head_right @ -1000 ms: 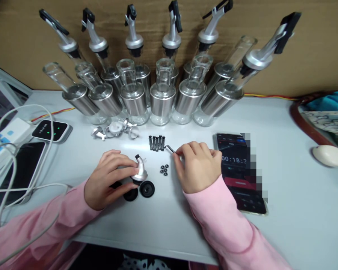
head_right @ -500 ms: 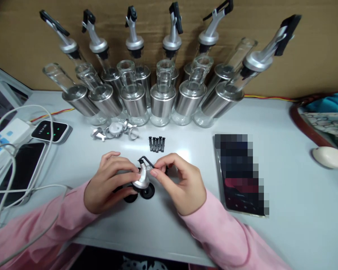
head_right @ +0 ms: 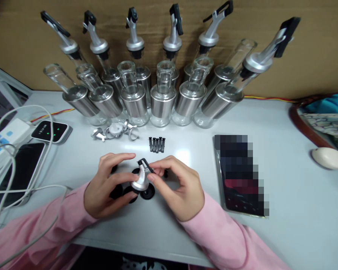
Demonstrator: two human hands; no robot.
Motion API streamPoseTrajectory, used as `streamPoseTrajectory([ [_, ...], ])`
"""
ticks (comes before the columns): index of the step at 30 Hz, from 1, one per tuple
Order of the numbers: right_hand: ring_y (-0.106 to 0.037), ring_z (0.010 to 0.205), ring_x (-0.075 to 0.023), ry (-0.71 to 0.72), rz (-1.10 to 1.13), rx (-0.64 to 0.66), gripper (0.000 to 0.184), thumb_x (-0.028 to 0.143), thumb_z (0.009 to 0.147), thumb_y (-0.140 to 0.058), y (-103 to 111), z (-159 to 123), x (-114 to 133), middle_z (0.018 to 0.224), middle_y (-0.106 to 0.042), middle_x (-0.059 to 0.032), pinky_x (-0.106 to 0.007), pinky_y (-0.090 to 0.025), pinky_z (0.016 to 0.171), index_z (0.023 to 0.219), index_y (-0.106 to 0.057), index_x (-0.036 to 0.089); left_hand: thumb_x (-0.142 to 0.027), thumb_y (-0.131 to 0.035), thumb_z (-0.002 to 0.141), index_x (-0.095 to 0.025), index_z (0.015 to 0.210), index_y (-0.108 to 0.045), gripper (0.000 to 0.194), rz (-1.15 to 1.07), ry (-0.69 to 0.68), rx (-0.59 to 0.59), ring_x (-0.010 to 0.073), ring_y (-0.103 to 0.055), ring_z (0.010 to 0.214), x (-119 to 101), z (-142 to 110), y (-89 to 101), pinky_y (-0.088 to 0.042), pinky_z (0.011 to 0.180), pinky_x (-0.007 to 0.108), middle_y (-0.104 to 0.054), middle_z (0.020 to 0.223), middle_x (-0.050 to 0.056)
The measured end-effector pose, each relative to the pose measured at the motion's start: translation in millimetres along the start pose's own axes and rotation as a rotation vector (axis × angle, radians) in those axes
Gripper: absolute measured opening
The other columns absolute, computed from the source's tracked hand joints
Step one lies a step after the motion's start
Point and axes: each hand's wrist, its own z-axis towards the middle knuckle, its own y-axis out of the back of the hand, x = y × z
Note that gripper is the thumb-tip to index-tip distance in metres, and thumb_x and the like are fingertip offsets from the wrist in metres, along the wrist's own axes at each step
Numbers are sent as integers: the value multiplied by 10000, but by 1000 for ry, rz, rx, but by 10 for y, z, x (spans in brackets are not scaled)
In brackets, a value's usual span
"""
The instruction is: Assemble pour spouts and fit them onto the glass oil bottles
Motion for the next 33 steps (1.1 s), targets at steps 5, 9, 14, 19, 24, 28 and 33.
streamPoseTrajectory([
  [5, -594, 692, -150, 0, 8, 29, 69, 165, 789, -587, -8, -27, -4, 731, -619, -32, -273, -475, 590, 848, -606, 194, -252, -515, 806, -192, 990, -470, 199, -19, -22, 38, 240, -479, 1137, -17, 3, 3, -319, 898, 407, -490, 1271, 153],
  [9, -595, 760, -163, 40, 23, 53, 109, 184, 804, -581, 2, -33, -22, 807, -620, -54, -289, -489, 626, 911, -598, 198, -246, -498, 825, -178, 1004, -467, 194, -35, -26, 39, 239, -458, 1174, -3, 4, 2, -307, 894, 406, -474, 1292, 172],
  [14, -572, 747, -174, 109, 46, 90, 356, 250, 707, -708, -1, -31, -31, 875, -598, -69, -324, -502, 628, 1031, -568, 205, -280, -484, 853, -186, 1029, -462, 200, -25, 5, 67, 235, -472, 1167, 5, 6, 44, -294, 921, 413, -486, 1293, 158],
  [19, -583, 737, -169, 111, 55, 78, 321, 223, 739, -681, -25, -47, -46, 860, -608, -61, -330, -517, 633, 1041, -575, 214, -279, -494, 866, -194, 1030, -474, 185, -26, 21, 59, 233, -501, 1128, -4, -5, 47, -297, 926, 412, -493, 1289, 153],
  [24, -615, 750, -178, 115, 37, 55, 252, 225, 789, -626, -36, -62, -38, 848, -634, -64, -337, -536, 655, 1039, -591, 214, -285, -498, 865, -196, 1018, -503, 177, -44, 61, 52, 237, -521, 1086, -5, -13, 30, -343, 911, 410, -504, 1277, 141],
  [28, -625, 733, -169, 155, 22, 64, 262, 191, 780, -633, -28, -58, -21, 853, -647, -60, -309, -544, 629, 1039, -605, 220, -290, -534, 846, -195, 1020, -501, 201, -65, 45, 36, 232, -513, 1083, 8, -8, 30, -362, 900, 396, -512, 1264, 138],
  [33, -639, 732, -173, 148, 6, 53, 277, 176, 777, -631, -12, -55, 6, 863, -664, -63, -310, -550, 630, 1049, -620, 227, -293, -521, 857, -193, 1013, -511, 186, -52, 28, 50, 235, -497, 1114, 8, 7, 38, -352, 908, 402, -488, 1291, 147],
])
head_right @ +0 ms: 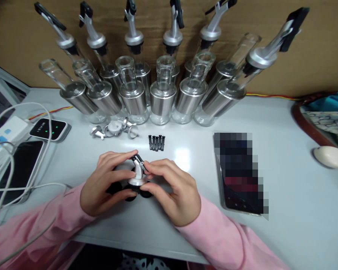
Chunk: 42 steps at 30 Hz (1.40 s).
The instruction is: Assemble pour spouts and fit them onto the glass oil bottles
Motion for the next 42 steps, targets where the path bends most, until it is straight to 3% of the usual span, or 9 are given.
streamPoseTrajectory([
  [9, -639, 684, -175, 18, -42, 7, 125, 137, 777, -602, 22, 30, 17, 747, -691, -42, -307, -533, 594, 827, -678, 223, -300, -514, 854, -200, 1005, -547, 184, -5, 45, 29, 240, -492, 1117, 13, 0, 8, -358, 905, 407, -436, 1340, 142],
  [15, -609, 696, -153, -115, 7, 22, 133, 191, 778, -612, 7, 8, -15, 776, -650, -38, -296, -509, 625, 910, -595, 205, -238, -532, 846, -196, 1024, -519, 183, -7, -6, -58, 199, -545, 1000, 37, 3, -11, -365, 875, 393, -485, 1288, 134],
  [22, -582, 782, -168, -126, 26, 63, 475, 255, 719, -679, -47, -21, -34, 897, -606, -57, -304, -502, 670, 1144, -470, 217, -250, -546, 846, -217, 976, -544, 134, 53, 40, -83, 176, -573, 905, 25, -13, -13, -342, 897, 415, -513, 1240, 104],
  [28, -553, 770, -157, -53, 0, 106, 381, 135, 723, -616, -37, 15, 14, 875, -560, -51, -286, -489, 656, 1089, -537, 206, -313, -579, 836, -197, 1011, -512, 220, 26, 4, -168, 171, -572, 869, 39, 5, -23, -387, 869, 377, -600, 1015, 85],
  [32, -547, 774, -155, -39, 42, 141, 454, 98, 706, -576, -38, 1, 40, 873, -552, -48, -289, -487, 674, 1141, -507, 204, -217, -591, 827, -183, 1055, -466, 263, -86, 2, -281, 140, -581, 778, 63, 13, -46, -389, 876, 359, -617, 862, 32],
  [36, -544, 752, -141, -60, 95, 145, 571, 104, 719, -574, -50, -18, 35, 867, -553, -32, -286, -487, 681, 1253, -407, 218, -152, -581, 820, -193, 1084, -435, 305, -157, 13, -290, 117, -584, 716, 72, 8, -58, -365, 900, 370, -611, 851, 11],
  [42, -546, 810, -151, -35, 50, 171, 430, 118, 733, -601, -36, -3, 16, 904, -563, -49, -277, -481, 679, 1140, -505, 215, -156, -568, 828, -198, 1032, -438, 245, -175, 49, -286, 107, -583, 681, 48, 13, -52, -352, 892, 369, -609, 821, -1],
])
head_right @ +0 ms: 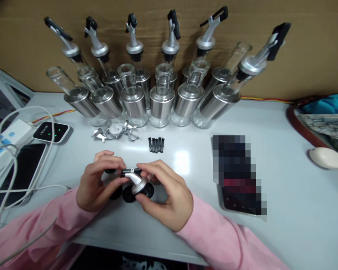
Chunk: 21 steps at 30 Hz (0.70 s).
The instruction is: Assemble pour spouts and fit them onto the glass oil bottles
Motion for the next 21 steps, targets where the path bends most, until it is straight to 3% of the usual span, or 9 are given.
streamPoseTrajectory([
  [6, -561, 834, -162, -31, 25, -21, 368, 200, 660, -696, -30, -30, -14, 960, -543, -59, -274, -491, 663, 960, -484, 216, -129, -564, 823, -185, 1053, -426, 275, 28, -40, 24, 124, -599, 740, -6, -1, -4, -343, 912, 387, -618, 873, 25],
  [10, -579, 794, -150, -98, 49, -68, 375, 181, 670, -655, -46, -43, -8, 902, -569, -41, -275, -494, 678, 971, -436, 226, -126, -557, 808, -167, 1042, -431, 269, 1, -80, -2, 159, -565, 833, -12, 11, -3, -431, 756, 313, -590, 889, 63],
  [14, -594, 773, -144, -183, 58, -140, 347, 163, 649, -621, -57, -18, 31, 851, -571, -19, -271, -497, 680, 909, -401, 226, -78, -519, 805, -165, 845, -434, 128, 14, -91, -2, 115, -501, 659, -41, 5, -42, -399, 638, 257, -527, 700, 4],
  [17, -617, 793, -144, -241, 86, -142, 340, 136, 654, -586, -37, -11, 119, 875, -591, -30, -273, -511, 700, 933, -409, 218, -45, -487, 807, -186, 655, -320, 267, 29, -107, 6, 87, -381, 513, -47, -26, -75, -310, 527, 224, -393, 539, -51],
  [21, -649, 747, -141, -261, 149, -91, 301, 144, 694, -577, 119, 1, 347, 849, -643, -34, -271, -531, 693, 967, -466, 206, -115, -479, 847, -182, 583, -219, 376, 12, -243, 98, 80, -253, 412, -27, -57, -64, -208, 456, 248, -299, 444, -69],
])
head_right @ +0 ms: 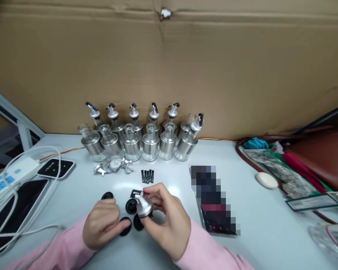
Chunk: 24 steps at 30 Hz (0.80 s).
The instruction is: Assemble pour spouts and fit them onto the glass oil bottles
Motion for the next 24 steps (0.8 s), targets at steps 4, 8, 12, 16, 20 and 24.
streamPoseTrajectory([
  [4, -662, 789, -173, 71, -119, -56, 212, 212, 722, -623, 240, 82, 268, 832, -673, -48, -306, -533, 738, 891, -495, 201, -217, -388, 909, -183, 567, -232, 378, 11, -62, 28, 90, -266, 393, 0, -31, 5, -192, 448, 265, -309, 423, -55],
  [8, -638, 815, -194, 396, -468, -320, 189, 263, 752, -597, 515, 407, 315, 987, -644, -106, -337, -515, 707, 863, -455, 205, -219, -338, 921, -176, 551, -211, 393, 25, -58, -15, 94, -238, 372, -13, -82, -63, -171, 452, 273, -290, 400, -52],
  [12, -612, 788, -200, 511, -730, -386, 210, 275, 755, -536, 746, 859, 195, 1135, -566, -163, -325, -481, 604, 909, -413, 200, -226, -242, 950, -183, 547, -269, 406, 81, -83, 14, 99, -242, 364, -26, -99, -107, -180, 448, 276, -324, 400, -42],
  [16, -576, 658, -180, 413, -918, -379, 243, 272, 758, -493, 839, 1106, 102, 943, -586, -105, -338, -460, 621, 967, -406, 184, -259, -223, 954, -182, 544, -307, 426, 109, -103, 24, 105, -279, 396, -13, -82, -120, -189, 459, 280, -366, 427, -26],
  [20, -557, 653, -176, 406, -1076, -350, 223, 303, 780, -464, 838, 1140, 102, 1036, -517, -142, -333, -444, 610, 950, -421, 165, -176, -345, 891, -181, 560, -309, 333, 137, -91, 59, 115, -318, 449, 5, -60, -113, -213, 485, 276, -405, 464, -20],
  [24, -565, 648, -182, 401, -1242, -306, 244, 338, 780, -465, 827, 1156, 131, 1100, -500, -140, -298, -398, 526, 950, -456, 164, -75, -408, 805, -177, 552, -256, 312, 74, -47, 42, 97, -286, 431, -12, -38, -79, -234, 489, 265, -367, 444, -42],
])
